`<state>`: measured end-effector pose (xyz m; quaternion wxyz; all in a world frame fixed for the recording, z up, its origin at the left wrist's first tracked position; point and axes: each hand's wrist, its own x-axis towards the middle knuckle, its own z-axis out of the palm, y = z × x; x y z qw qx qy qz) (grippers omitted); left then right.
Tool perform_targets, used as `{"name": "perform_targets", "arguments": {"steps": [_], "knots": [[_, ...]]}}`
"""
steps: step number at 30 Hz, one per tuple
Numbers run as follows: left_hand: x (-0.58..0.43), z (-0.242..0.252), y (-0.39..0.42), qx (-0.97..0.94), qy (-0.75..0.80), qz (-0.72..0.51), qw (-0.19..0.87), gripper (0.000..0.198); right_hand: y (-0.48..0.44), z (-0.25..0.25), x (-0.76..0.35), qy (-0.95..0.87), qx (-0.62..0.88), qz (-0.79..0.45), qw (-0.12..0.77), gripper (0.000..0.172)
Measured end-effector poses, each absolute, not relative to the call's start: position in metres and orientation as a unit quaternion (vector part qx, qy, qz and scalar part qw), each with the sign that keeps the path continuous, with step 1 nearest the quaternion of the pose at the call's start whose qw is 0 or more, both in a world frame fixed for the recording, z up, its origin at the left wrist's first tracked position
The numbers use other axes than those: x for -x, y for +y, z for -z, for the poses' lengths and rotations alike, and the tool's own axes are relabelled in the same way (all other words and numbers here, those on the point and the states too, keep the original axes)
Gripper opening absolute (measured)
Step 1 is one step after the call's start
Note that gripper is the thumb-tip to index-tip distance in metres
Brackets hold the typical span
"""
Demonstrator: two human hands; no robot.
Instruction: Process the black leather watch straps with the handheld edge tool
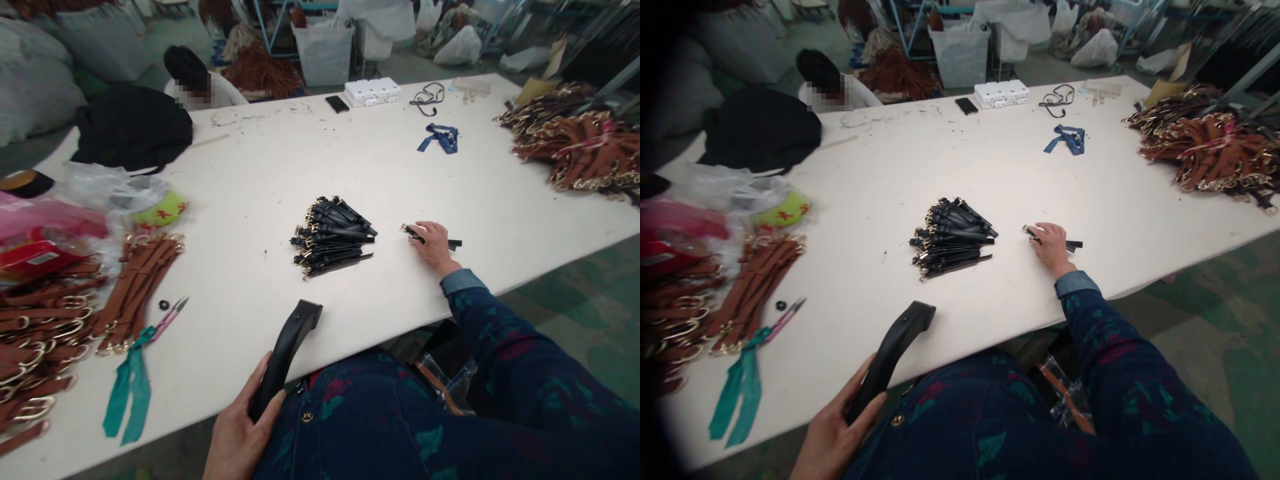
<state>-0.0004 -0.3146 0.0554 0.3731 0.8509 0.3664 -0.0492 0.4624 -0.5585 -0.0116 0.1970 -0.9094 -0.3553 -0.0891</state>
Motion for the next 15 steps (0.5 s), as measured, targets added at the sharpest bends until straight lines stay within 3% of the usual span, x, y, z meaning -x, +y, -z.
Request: {"name": "perform_targets", "arguments": {"steps": [6,10,15], "knots": [[0.0,-0.056,-0.317,-0.846,0.378,0.057,0.371,0.067,-0.469,0.013,-0.369,-0.506,0.832,-0.029,0.224,0.022],[0.0,-0.058,-0.319,-0.847,0.375,0.058,0.372,0.068,-0.43,0.019,-0.332,-0.487,0.846,-0.044,0.214,0.024],[0.002,-0.057,-0.321,-0.844,0.379,0.052,0.377,0.069,-0.42,0.009,-0.324,-0.461,0.86,-0.09,0.199,0.013]]}}
